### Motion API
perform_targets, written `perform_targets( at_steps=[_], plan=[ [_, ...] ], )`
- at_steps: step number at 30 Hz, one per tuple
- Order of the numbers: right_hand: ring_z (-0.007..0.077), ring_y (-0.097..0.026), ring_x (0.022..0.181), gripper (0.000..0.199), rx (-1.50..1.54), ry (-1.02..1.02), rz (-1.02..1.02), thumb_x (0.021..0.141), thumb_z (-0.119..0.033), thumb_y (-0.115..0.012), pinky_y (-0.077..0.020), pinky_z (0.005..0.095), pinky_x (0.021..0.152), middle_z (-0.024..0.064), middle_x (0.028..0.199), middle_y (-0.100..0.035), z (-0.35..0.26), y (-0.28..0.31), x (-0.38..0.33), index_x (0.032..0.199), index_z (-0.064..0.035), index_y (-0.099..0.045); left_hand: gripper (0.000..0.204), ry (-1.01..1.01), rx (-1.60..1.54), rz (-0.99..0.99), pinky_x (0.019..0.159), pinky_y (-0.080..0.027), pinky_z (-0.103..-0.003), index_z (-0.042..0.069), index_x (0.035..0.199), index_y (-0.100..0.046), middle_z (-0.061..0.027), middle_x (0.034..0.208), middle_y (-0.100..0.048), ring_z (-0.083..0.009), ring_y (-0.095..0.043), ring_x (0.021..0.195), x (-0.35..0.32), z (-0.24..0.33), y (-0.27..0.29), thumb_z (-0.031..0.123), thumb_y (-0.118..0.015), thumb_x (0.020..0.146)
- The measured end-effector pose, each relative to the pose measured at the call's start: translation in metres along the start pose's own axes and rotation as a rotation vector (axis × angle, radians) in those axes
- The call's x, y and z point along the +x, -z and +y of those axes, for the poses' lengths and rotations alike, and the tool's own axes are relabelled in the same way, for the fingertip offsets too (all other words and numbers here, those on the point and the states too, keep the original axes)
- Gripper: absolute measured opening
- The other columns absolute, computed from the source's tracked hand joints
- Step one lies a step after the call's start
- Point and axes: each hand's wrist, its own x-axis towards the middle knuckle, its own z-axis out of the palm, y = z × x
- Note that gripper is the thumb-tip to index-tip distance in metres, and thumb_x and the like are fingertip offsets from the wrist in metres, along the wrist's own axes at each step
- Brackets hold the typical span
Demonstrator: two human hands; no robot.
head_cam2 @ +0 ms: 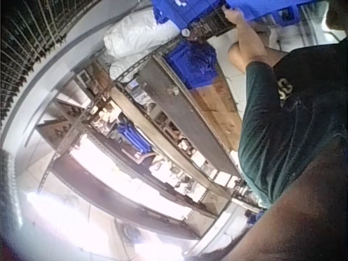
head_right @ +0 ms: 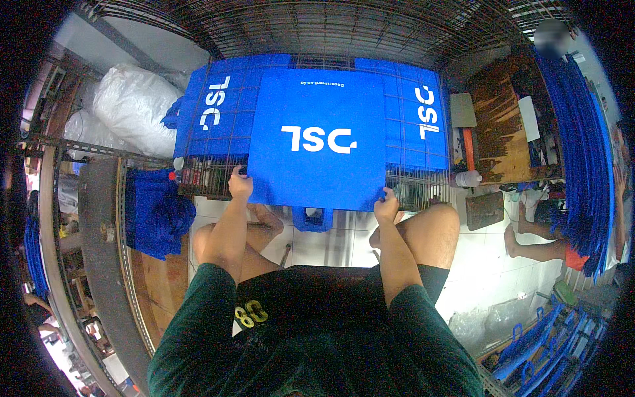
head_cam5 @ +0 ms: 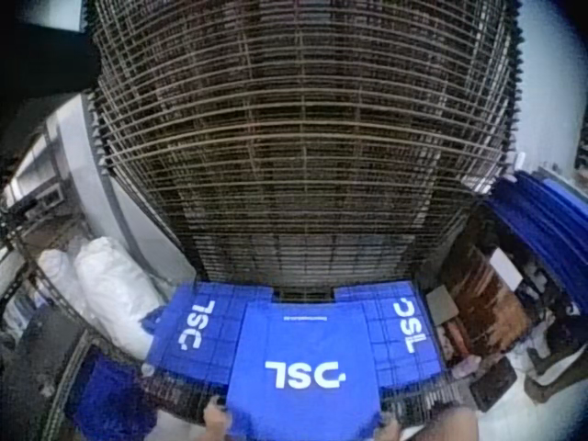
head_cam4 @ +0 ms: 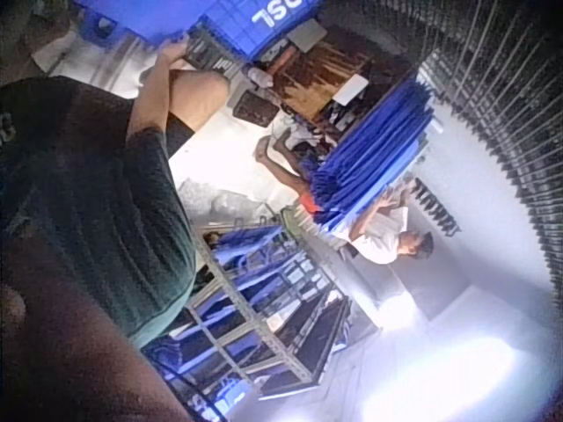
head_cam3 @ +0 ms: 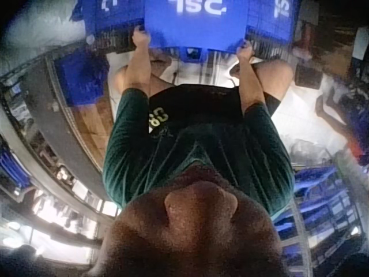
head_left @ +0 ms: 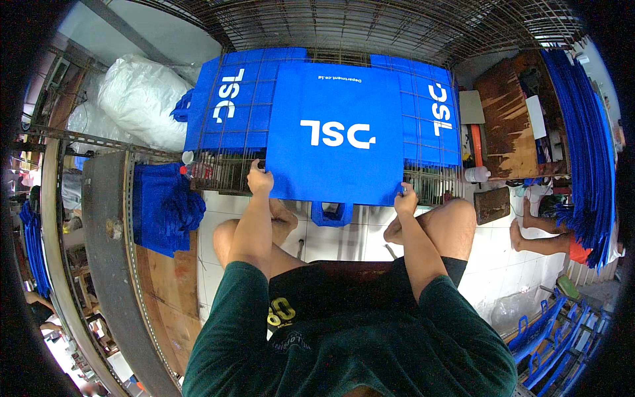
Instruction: The person sits on the floor and repeatedly folds blue reusable shopping bags. They pick up a bag, fold it in half, and place it on a growing stack in front of them. Another person is visible in the background also handling bags.
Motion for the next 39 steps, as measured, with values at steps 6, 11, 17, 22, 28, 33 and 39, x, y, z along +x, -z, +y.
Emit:
perform_targets(
  at_steps=[6, 11, 17, 22, 28, 33, 39],
  plan=[
    [0.0262, -0.064, 0.071, 0.036, -0.075, -0.042, -0.024, 0.072, 0.002, -0.058, -0.0483, 0.0364, 0.068, 0.0154, 0.078, -0.066, 0.007, -0.002, 0.002, 0.104, -0.0131, -0.059, 0.062, 0.006, -0.001, -0.009, 0.078, -0.050, -0.041, 0.013, 0.127, -0.047, -0.0092, 0.097, -0.066, -0.0267, -0.063, 0.088, 0.000, 0.001, 0.001, 0.009, -0.070, 0.069],
    [0.0293, -0.063, 0.074, 0.037, -0.048, -0.033, -0.017, 0.067, 0.003, -0.059, -0.0487, 0.0358, 0.068, 0.0173, 0.078, -0.063, 0.000, 0.001, -0.001, 0.102, -0.0059, -0.060, 0.059, 0.035, 0.002, -0.050, 0.083, -0.049, -0.040, 0.015, 0.130, -0.045, -0.0092, 0.100, -0.065, -0.0276, -0.062, 0.093, -0.005, 0.010, 0.007, 0.010, -0.064, 0.074],
    [0.0292, -0.063, 0.077, 0.041, 0.037, -0.072, -0.065, 0.066, 0.005, -0.057, -0.0492, 0.0364, 0.071, 0.0180, 0.083, -0.064, -0.001, 0.001, 0.000, 0.105, -0.0081, -0.061, 0.059, 0.071, -0.003, -0.050, 0.084, -0.048, -0.040, 0.017, 0.130, -0.045, -0.0083, 0.102, -0.065, -0.0271, -0.062, 0.094, -0.004, 0.009, 0.006, 0.010, -0.063, 0.074],
    [0.0230, -0.063, 0.072, 0.040, -0.043, -0.077, -0.044, 0.071, 0.004, -0.058, -0.0484, 0.0340, 0.071, 0.0150, 0.083, -0.065, -0.002, -0.001, -0.001, 0.108, -0.0102, -0.060, 0.057, 0.066, -0.019, -0.044, 0.084, -0.048, -0.040, 0.018, 0.129, -0.045, -0.0077, 0.101, -0.065, -0.0264, -0.061, 0.095, -0.002, 0.004, 0.004, 0.011, -0.062, 0.075],
    [0.0240, -0.062, 0.068, 0.040, 0.026, -0.059, -0.031, 0.067, 0.005, -0.057, -0.0487, 0.0346, 0.066, 0.0155, 0.077, -0.063, 0.003, -0.002, 0.001, 0.105, -0.0088, -0.061, 0.057, 0.063, -0.010, -0.046, 0.084, -0.048, -0.041, 0.017, 0.129, -0.045, -0.0071, 0.100, -0.065, -0.0265, -0.061, 0.096, -0.004, 0.009, 0.007, 0.013, -0.062, 0.075],
    [0.0276, -0.059, 0.073, 0.036, -0.059, -0.036, -0.027, 0.064, 0.003, -0.059, -0.0474, 0.0385, 0.067, 0.0155, 0.078, -0.060, -0.014, 0.011, -0.004, 0.099, -0.0065, -0.062, 0.062, 0.114, 0.015, -0.078, 0.085, -0.047, -0.042, 0.015, 0.132, -0.041, -0.0096, 0.105, -0.062, -0.0288, -0.058, 0.101, -0.010, 0.019, 0.014, 0.014, -0.063, 0.074],
    [0.0328, -0.057, 0.083, 0.021, -0.078, 0.364, 0.288, 0.077, -0.012, -0.062, -0.0450, 0.0403, 0.078, 0.0141, 0.088, -0.061, -0.083, 0.054, 0.001, 0.097, -0.0061, -0.062, 0.069, -0.177, -0.137, 0.204, 0.087, -0.044, -0.042, 0.011, 0.132, -0.036, -0.0134, 0.113, -0.055, -0.0332, -0.052, 0.107, -0.023, 0.057, 0.040, 0.014, -0.067, 0.071]
  ],
)
